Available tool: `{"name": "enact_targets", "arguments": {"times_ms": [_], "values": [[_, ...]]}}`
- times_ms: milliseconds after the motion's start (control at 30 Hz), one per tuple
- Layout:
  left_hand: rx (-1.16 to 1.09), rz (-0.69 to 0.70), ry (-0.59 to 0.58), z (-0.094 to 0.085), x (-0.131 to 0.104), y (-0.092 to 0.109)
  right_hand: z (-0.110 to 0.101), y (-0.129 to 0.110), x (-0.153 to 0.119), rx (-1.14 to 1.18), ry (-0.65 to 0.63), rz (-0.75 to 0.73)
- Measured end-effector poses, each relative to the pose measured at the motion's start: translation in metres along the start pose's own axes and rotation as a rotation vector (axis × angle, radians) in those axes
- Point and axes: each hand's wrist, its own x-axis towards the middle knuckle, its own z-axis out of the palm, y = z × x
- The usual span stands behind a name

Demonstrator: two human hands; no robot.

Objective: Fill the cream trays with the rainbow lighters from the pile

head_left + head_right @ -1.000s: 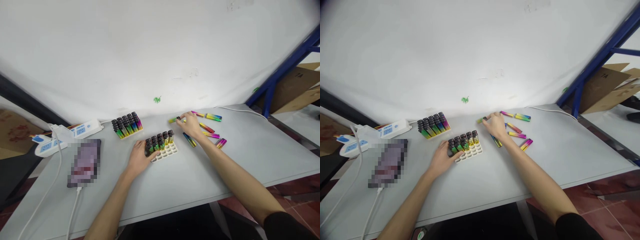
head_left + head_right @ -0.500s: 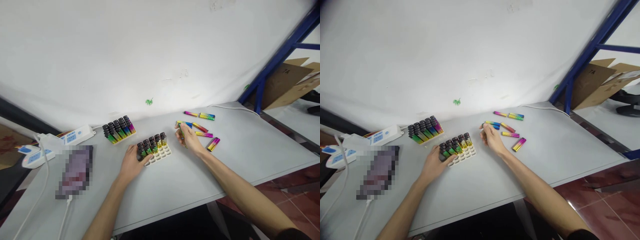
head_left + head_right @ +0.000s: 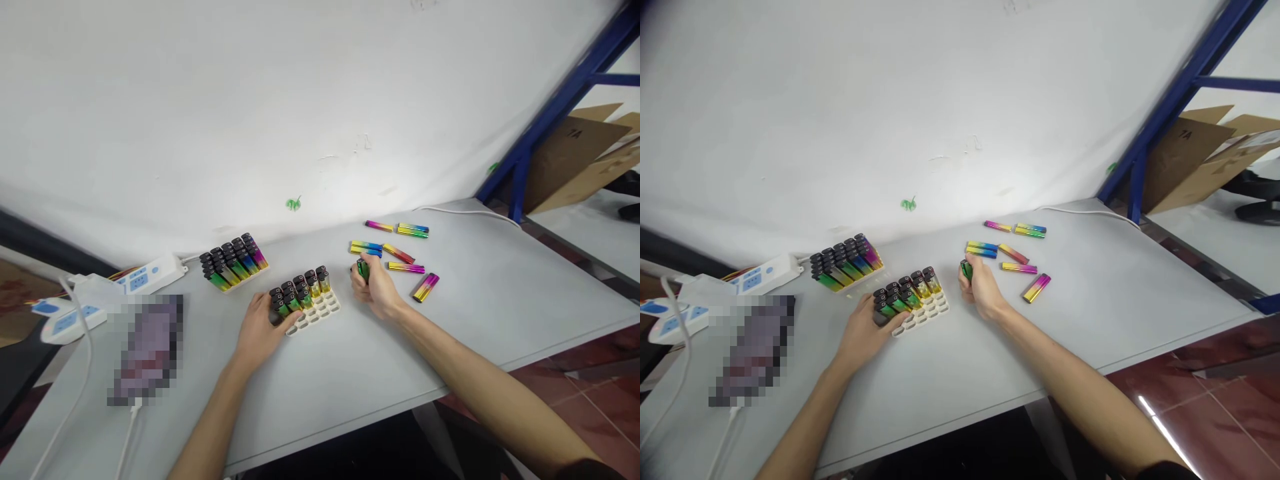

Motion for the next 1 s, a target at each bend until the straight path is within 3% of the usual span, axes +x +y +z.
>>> {"name": "enact_targets", "arguments": {"times_ms": [333,633,767,1000], "values": [[0.005,0.004,0.001,0.000,0.000,0.000,0.000,0.007,-0.001,-0.018,-0.071,-0.006],[0.012,-0.003,-0.009,-0.001,-0.001,0.002,0.004,0.014,-0.001,-0.078,-0.039,-0.001],[0.006,0.004,-0.005,-0.001,-0.001,0.003,0.003,0.016,-0.004,-0.246,-0.045,-0.137],[0.008,-0.002,0.003,0.000,-0.001,0.002,0.003,0.011,-0.012,-0.737,-0.085,-0.561]]}}
